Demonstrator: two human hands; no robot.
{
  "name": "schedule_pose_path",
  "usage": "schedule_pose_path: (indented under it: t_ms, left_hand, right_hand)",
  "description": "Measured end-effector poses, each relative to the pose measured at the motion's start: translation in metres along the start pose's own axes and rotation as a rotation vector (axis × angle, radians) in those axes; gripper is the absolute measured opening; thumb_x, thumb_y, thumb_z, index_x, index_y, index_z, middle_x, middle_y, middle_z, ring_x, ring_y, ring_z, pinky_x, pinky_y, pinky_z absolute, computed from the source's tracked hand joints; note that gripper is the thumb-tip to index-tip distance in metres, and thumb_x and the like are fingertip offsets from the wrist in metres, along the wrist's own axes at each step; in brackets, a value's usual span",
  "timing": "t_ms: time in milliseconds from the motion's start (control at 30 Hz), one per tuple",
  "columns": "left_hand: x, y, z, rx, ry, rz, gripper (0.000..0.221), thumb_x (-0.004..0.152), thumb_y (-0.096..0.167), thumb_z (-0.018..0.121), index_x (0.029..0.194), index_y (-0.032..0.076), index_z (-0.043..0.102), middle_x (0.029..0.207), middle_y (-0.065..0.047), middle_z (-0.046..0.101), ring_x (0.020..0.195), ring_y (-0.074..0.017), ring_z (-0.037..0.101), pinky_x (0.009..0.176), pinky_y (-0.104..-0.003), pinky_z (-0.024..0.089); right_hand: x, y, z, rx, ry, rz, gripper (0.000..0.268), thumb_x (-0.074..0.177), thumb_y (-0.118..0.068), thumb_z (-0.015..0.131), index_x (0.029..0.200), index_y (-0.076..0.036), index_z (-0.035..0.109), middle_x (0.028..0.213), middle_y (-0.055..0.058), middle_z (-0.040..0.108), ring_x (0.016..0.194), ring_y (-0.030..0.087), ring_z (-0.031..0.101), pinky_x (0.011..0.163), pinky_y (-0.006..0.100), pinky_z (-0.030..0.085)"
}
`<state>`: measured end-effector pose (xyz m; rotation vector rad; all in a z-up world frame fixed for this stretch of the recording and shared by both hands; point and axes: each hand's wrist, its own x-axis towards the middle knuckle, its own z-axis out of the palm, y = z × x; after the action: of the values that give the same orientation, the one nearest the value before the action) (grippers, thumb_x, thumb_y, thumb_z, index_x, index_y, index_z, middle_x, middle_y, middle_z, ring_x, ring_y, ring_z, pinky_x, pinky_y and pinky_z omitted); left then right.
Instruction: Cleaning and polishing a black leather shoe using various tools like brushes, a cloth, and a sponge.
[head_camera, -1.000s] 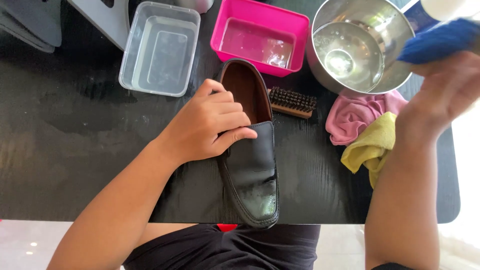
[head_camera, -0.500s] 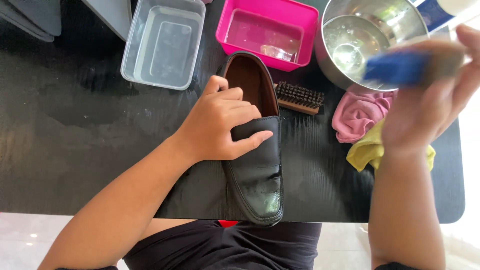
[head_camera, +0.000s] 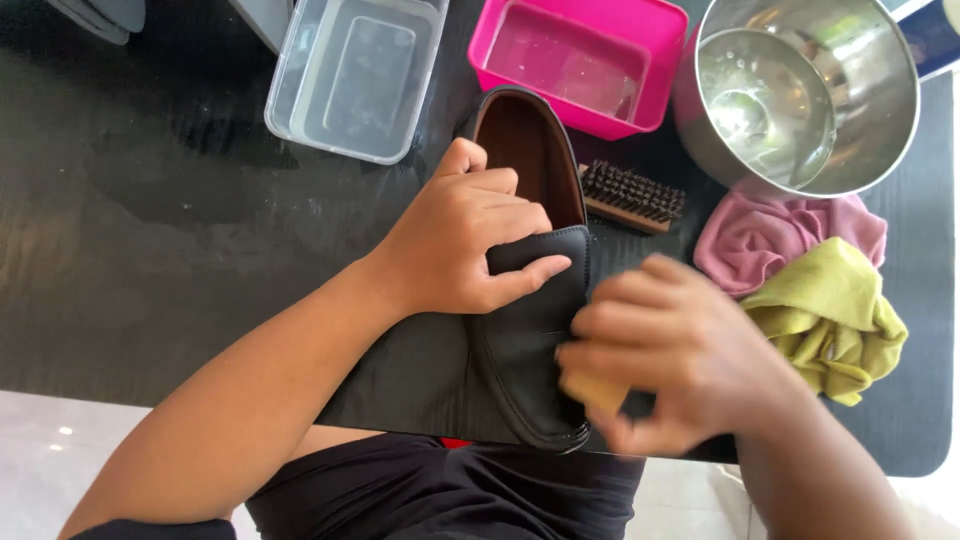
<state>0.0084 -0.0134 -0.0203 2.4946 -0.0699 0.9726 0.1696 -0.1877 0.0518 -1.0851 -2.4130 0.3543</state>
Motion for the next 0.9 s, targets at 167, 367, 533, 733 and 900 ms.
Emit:
schedule_pose_path:
  t_ms: [167, 367, 533, 733, 900]
  left_hand:
    - [-0.001, -0.001, 0.002, -0.002, 0.028, -0.005, 0.03, 0.096, 0.03, 0.072, 0.08, 0.008, 0.061, 0.058, 0.003, 0.045, 0.063, -0.0214, 0.037, 0.08, -0.039, 0.03]
    - [0.004, 0.0, -0.003, 0.017, 0.013, 0.014, 0.028, 0.097, 0.031, 0.071, 0.082, 0.008, 0.065, 0.063, -0.001, 0.052, 0.062, -0.0223, 0.046, 0.077, -0.04, 0.032]
    - [0.0, -0.001, 0.006, 0.048, 0.06, -0.009, 0.026, 0.095, 0.031, 0.074, 0.084, 0.009, 0.067, 0.061, 0.0, 0.052, 0.062, -0.0218, 0.045, 0.077, -0.04, 0.033]
    - [0.001, -0.001, 0.007, 0.058, 0.096, -0.018, 0.026, 0.094, 0.029, 0.075, 0.082, 0.008, 0.066, 0.061, 0.001, 0.047, 0.061, -0.0207, 0.041, 0.076, -0.039, 0.031]
    - [0.001, -0.001, 0.011, 0.048, 0.106, -0.025, 0.026, 0.094, 0.03, 0.074, 0.083, 0.008, 0.066, 0.062, 0.0, 0.044, 0.061, -0.0214, 0.041, 0.076, -0.038, 0.031]
  right_hand:
    - [0.008, -0.007, -0.004, 0.305, 0.035, -0.034, 0.031, 0.094, -0.036, 0.055, 0.097, -0.01, 0.073, 0.093, 0.008, 0.063, 0.083, 0.031, 0.065, 0.067, 0.043, 0.043]
    - [-0.017, 0.014, -0.011, -0.206, 0.063, 0.164, 0.021, 0.083, -0.028, 0.068, 0.1, -0.015, 0.073, 0.098, 0.003, 0.065, 0.085, 0.027, 0.062, 0.07, 0.041, 0.043]
    - [-0.01, -0.006, -0.006, 0.076, 0.093, -0.04, 0.029, 0.094, -0.04, 0.059, 0.099, -0.014, 0.072, 0.096, 0.006, 0.066, 0.081, 0.029, 0.065, 0.064, 0.04, 0.042]
    - [-0.03, 0.022, 0.005, -0.126, 0.192, -0.02, 0.036, 0.088, -0.037, 0.058, 0.104, -0.009, 0.074, 0.086, 0.006, 0.068, 0.073, 0.029, 0.065, 0.059, 0.04, 0.044]
    - [-0.034, 0.009, 0.01, 0.131, 0.287, -0.082, 0.048, 0.099, -0.052, 0.047, 0.097, -0.012, 0.075, 0.091, 0.006, 0.07, 0.076, 0.028, 0.069, 0.066, 0.04, 0.055]
